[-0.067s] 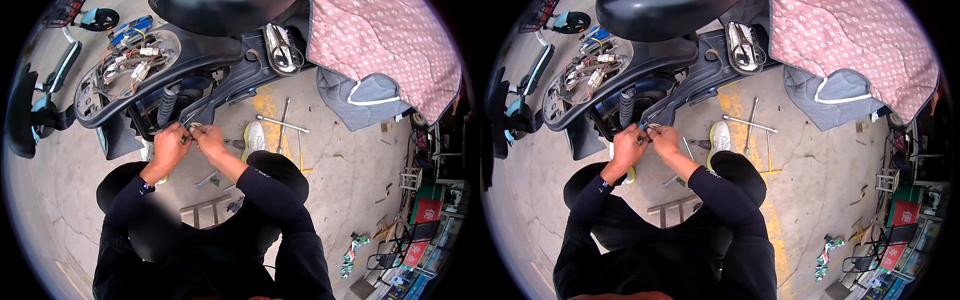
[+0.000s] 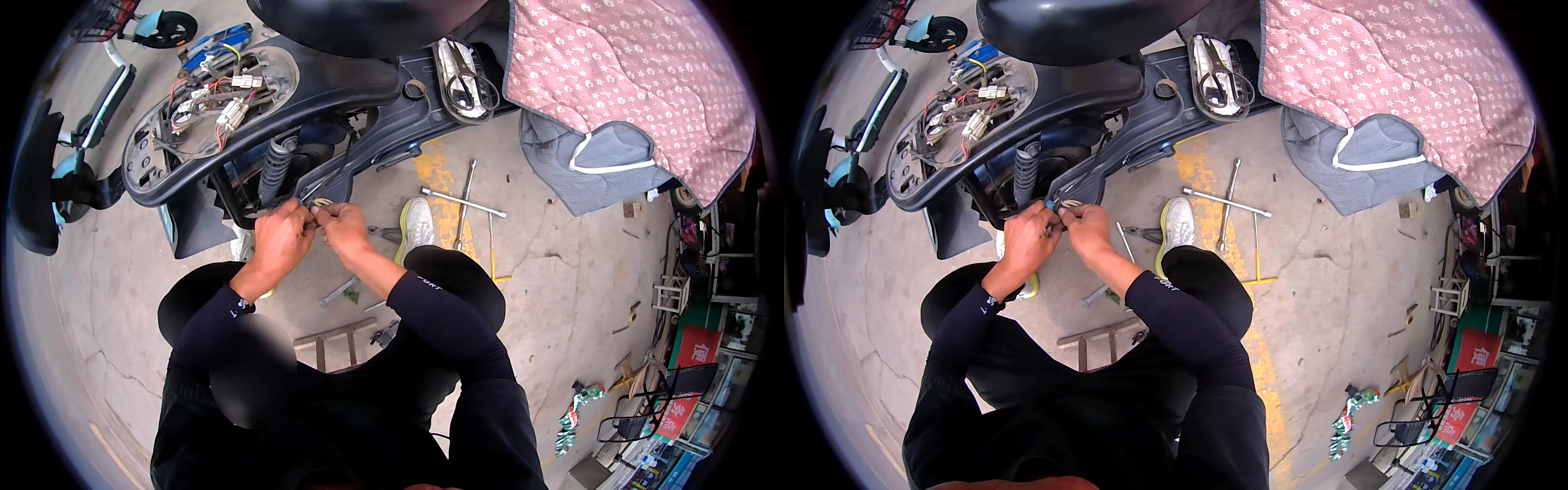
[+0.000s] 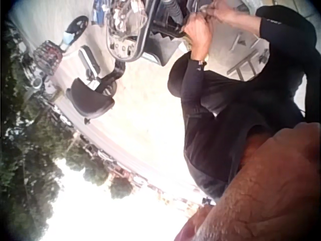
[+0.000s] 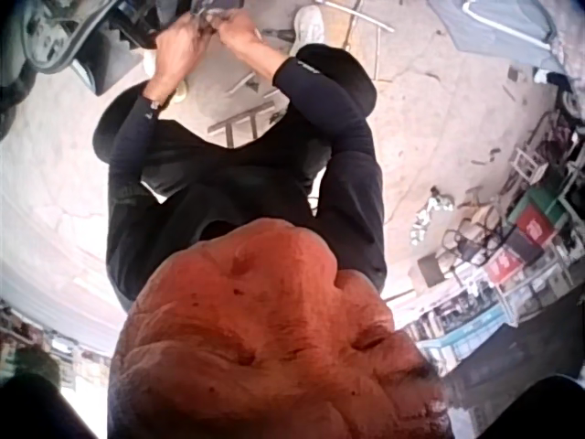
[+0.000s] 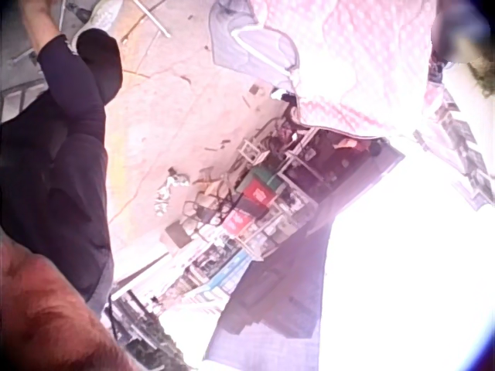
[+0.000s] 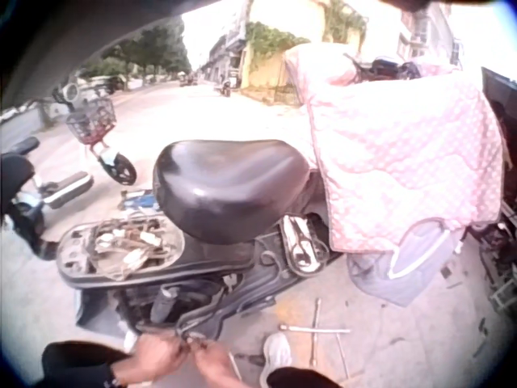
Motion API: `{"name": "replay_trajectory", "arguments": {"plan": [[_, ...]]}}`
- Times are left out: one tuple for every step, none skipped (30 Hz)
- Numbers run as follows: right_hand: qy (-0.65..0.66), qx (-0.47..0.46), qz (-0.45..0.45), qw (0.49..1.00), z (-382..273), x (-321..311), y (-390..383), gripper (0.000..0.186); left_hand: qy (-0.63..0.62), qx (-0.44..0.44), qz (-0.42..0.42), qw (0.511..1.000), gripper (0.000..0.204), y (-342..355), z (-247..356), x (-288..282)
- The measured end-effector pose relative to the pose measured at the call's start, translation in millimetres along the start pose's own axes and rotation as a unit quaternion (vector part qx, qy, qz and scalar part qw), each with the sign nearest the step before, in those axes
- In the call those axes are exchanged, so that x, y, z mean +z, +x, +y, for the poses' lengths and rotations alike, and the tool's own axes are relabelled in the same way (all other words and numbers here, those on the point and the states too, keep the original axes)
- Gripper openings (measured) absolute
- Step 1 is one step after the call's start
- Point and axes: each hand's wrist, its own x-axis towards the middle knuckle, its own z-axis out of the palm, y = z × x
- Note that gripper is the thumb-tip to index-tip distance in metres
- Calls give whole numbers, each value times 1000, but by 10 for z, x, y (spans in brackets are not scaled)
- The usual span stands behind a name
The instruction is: The person repairs an electric scooter by first using pliers to remove a chain from the pedal mechanism. They then move to the scooter's seat area, open the compartment, and work on the internal wiring, connecting and organizing various electrical connectors.
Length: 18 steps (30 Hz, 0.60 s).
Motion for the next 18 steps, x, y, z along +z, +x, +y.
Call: {"name": "replay_trajectory", "arguments": {"plan": [[-17, -8, 15, 1000, 15, 16, 14, 25, 4, 16, 6, 1000, 12, -13, -7, -2], [-35, -15, 28, 999, 24, 19, 37, 26, -10, 3, 0, 1000, 12, 32, 8, 2], [-34, -11, 35, 999, -22, 8, 14, 27, -22, -17, -10, 1000, 12, 69, 21, -8], [-29, -3, 33, 999, -106, 0, -39, 29, -25, -45, -23, 998, 12, 64, 11, -47], [16, 14, -7, 1000, -169, -28, -85, 30, -55, -59, -16, 997, 12, 70, -9, -76], [62, 25, -43, 997, -251, -74, -112, 32, -83, -68, -3, 994, 13, 109, -32, -102], [137, 54, -60, 987, -278, -92, -138, 31, -108, -85, 1, 990, 11, 104, -85, -98], [207, 80, -73, 972, -322, -89, -147, 31, -136, -98, 11, 986, 10, 97, -131, -110], [210, 87, -84, 970, -364, -86, -162, 30, -153, -114, 5, 982, 9, 86, -136, -156], [211, 95, -92, 969, -388, -99, -196, 29, -147, -109, 7, 983, 10, 65, -145, -166], [214, 102, -98, 967, -394, -73, -203, 27, -140, -103, 8, 985, 11, 44, -160, -178], [195, 92, -100, 971, -361, -64, -194, 26, -138, -94, 5, 986, 12, 25, -144, -156], [178, 81, -101, 975, -314, -53, -172, 25, -148, -95, 1, 984, 13, 21, -141, -135], [163, 70, -100, 979, -263, -40, -153, 24, -131, -83, 1, 988, 13, -2, -144, -152], [148, 60, -88, 983, -245, -67, -129, 22, -121, -64, 2, 991, 13, 34, -110, -150], [134, 50, -75, 987, -219, -65, -114, 22, -111, -44, 3, 993, 13, 66, -78, -139], [122, 39, -59, 990, -186, -52, -108, 21, -100, -52, 1, 994, 13, 27, -95, -135], [130, 53, -65, 988, -190, -73, -88, 21, -101, -53, 5, 994, 13, 18, -102, -104]]}}
